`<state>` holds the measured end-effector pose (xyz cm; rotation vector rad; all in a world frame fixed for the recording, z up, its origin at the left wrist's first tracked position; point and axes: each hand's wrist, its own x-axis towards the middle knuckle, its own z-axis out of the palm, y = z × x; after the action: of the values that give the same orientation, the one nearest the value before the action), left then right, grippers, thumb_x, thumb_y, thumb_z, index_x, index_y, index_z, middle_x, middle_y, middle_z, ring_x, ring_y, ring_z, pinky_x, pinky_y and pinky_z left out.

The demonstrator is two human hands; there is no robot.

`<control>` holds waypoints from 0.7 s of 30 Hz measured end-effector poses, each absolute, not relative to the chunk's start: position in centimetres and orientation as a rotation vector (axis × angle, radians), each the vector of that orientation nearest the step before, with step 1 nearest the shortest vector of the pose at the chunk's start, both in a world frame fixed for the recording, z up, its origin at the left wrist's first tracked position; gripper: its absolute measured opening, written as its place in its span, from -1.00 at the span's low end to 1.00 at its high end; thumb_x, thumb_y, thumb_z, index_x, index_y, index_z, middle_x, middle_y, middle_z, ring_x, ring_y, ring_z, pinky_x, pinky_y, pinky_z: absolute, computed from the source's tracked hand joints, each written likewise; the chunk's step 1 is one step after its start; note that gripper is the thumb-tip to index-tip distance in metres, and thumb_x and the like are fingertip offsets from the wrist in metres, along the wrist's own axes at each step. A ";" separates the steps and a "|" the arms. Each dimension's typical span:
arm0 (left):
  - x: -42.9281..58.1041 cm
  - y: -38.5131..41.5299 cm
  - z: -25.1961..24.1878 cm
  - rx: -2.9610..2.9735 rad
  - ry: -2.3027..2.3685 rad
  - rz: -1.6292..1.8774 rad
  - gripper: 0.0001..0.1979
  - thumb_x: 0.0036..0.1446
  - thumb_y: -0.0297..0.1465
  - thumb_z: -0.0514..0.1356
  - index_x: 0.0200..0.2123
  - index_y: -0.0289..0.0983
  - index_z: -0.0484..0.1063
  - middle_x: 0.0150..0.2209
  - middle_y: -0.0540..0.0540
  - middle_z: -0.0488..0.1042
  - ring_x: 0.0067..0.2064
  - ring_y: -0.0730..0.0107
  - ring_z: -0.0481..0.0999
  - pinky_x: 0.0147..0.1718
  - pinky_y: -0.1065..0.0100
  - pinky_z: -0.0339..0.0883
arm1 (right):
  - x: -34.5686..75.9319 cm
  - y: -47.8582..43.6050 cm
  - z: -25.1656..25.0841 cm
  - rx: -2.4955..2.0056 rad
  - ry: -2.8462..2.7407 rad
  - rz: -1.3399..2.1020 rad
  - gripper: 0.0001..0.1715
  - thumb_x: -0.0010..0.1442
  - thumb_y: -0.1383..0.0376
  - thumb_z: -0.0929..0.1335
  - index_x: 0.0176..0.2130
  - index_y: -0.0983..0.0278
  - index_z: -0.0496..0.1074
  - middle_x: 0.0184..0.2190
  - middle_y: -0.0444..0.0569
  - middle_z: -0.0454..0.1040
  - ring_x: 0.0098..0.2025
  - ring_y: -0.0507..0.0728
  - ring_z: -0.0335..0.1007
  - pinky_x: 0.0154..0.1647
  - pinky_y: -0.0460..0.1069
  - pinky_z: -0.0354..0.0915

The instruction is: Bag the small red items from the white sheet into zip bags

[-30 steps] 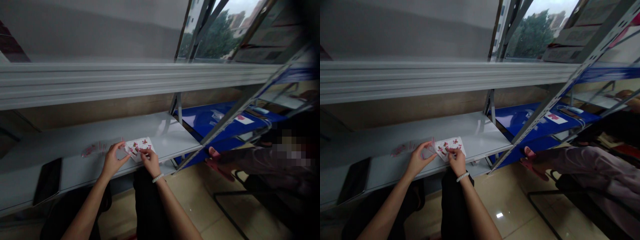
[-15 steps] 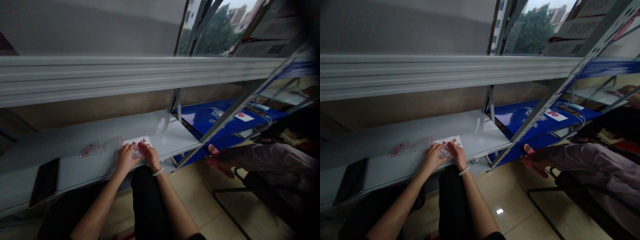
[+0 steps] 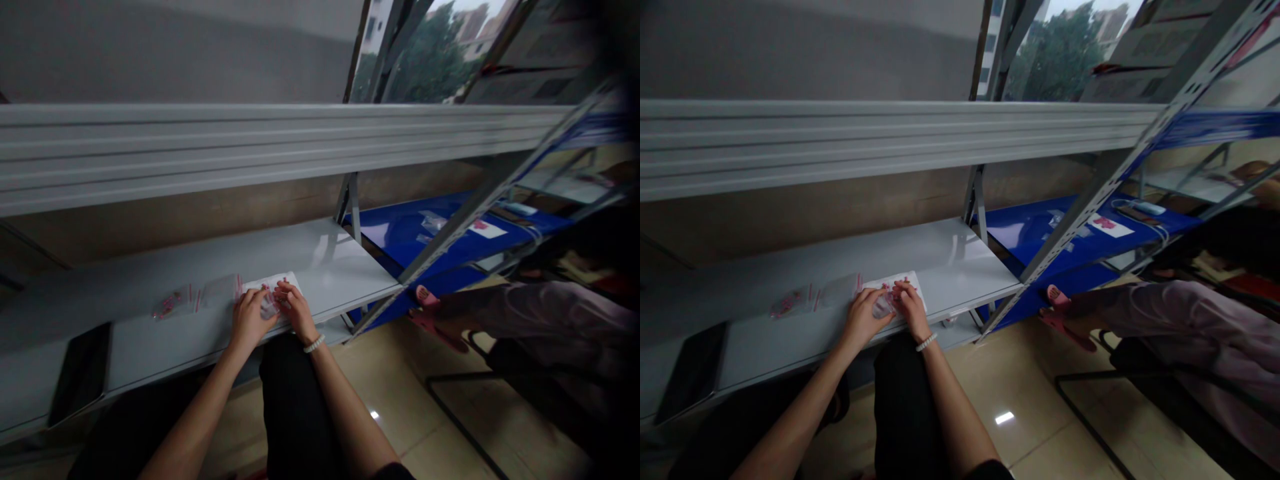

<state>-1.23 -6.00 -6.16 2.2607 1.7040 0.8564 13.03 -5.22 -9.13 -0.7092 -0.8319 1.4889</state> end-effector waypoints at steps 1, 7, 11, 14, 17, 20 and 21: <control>-1.3 -6.0 -6.2 2.263 1.705 0.852 -0.50 -0.07 -0.35 0.33 -0.01 -0.22 0.35 -0.07 -0.13 0.42 -0.03 0.16 0.44 -0.03 0.18 0.32 | 13.0 -5.2 -9.2 -0.709 -0.846 1.479 -0.53 0.06 0.02 0.42 -0.06 0.15 0.48 -0.08 -0.01 0.47 0.01 0.20 0.37 0.06 0.11 0.29; -0.8 -6.4 -6.0 2.305 1.776 0.639 -0.48 -0.07 -0.33 0.33 0.01 -0.21 0.35 -0.03 -0.14 0.39 -0.01 0.16 0.43 -0.02 0.19 0.29 | 13.1 -4.8 -10.0 -0.681 -0.890 1.437 -0.53 0.10 0.00 0.39 -0.05 0.15 0.48 -0.01 0.00 0.47 0.07 0.21 0.35 0.18 0.16 0.19; -0.1 -6.5 -5.5 2.308 1.813 0.571 -0.52 -0.07 -0.34 0.33 -0.03 -0.24 0.38 -0.03 -0.17 0.39 -0.01 0.14 0.42 -0.03 0.19 0.27 | 13.0 -4.7 -10.3 -0.667 -0.899 1.425 -0.50 0.13 0.00 0.37 -0.02 0.19 0.48 0.05 0.03 0.45 0.13 0.22 0.32 0.26 0.18 0.08; 0.4 -6.4 -5.4 2.300 1.854 0.522 -0.52 -0.06 -0.33 0.33 -0.03 -0.24 0.38 -0.03 -0.17 0.39 0.01 0.11 0.41 -0.02 0.18 0.25 | 13.0 -4.8 -10.3 -0.678 -0.878 1.446 -0.44 0.10 -0.04 0.38 -0.01 0.21 0.48 0.07 0.06 0.45 0.16 0.23 0.31 0.27 0.20 0.06; 0.7 -6.4 -5.2 2.299 1.883 0.477 -0.52 -0.05 -0.32 0.32 -0.02 -0.25 0.37 -0.02 -0.19 0.38 0.02 0.09 0.39 -0.02 0.18 0.24 | 13.1 -4.9 -10.3 -0.685 -0.884 1.474 -0.43 0.09 -0.04 0.39 0.00 0.21 0.48 0.09 0.07 0.43 0.19 0.23 0.27 0.29 0.20 0.03; 0.9 -6.2 -5.0 2.304 1.908 0.414 -0.54 -0.05 -0.32 0.32 -0.03 -0.26 0.38 -0.03 -0.19 0.38 0.00 0.08 0.40 -0.04 0.18 0.25 | 13.2 -4.9 -10.5 -0.696 -0.902 1.472 -0.43 0.09 -0.06 0.38 -0.01 0.19 0.49 0.11 0.04 0.41 0.21 0.22 0.24 0.31 0.20 0.00; 1.0 -6.1 -4.9 2.306 1.915 0.391 -0.54 -0.05 -0.32 0.32 -0.04 -0.26 0.39 -0.03 -0.19 0.38 0.00 0.08 0.40 -0.04 0.18 0.25 | 13.2 -4.8 -10.6 -0.704 -0.910 1.463 -0.43 0.09 -0.06 0.38 -0.01 0.19 0.49 0.12 0.03 0.41 0.22 0.22 0.23 0.31 0.20 0.00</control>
<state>1.01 -6.14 -4.89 2.3063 1.9145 0.3912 13.17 -4.84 -10.57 -0.7043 -0.9101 1.4629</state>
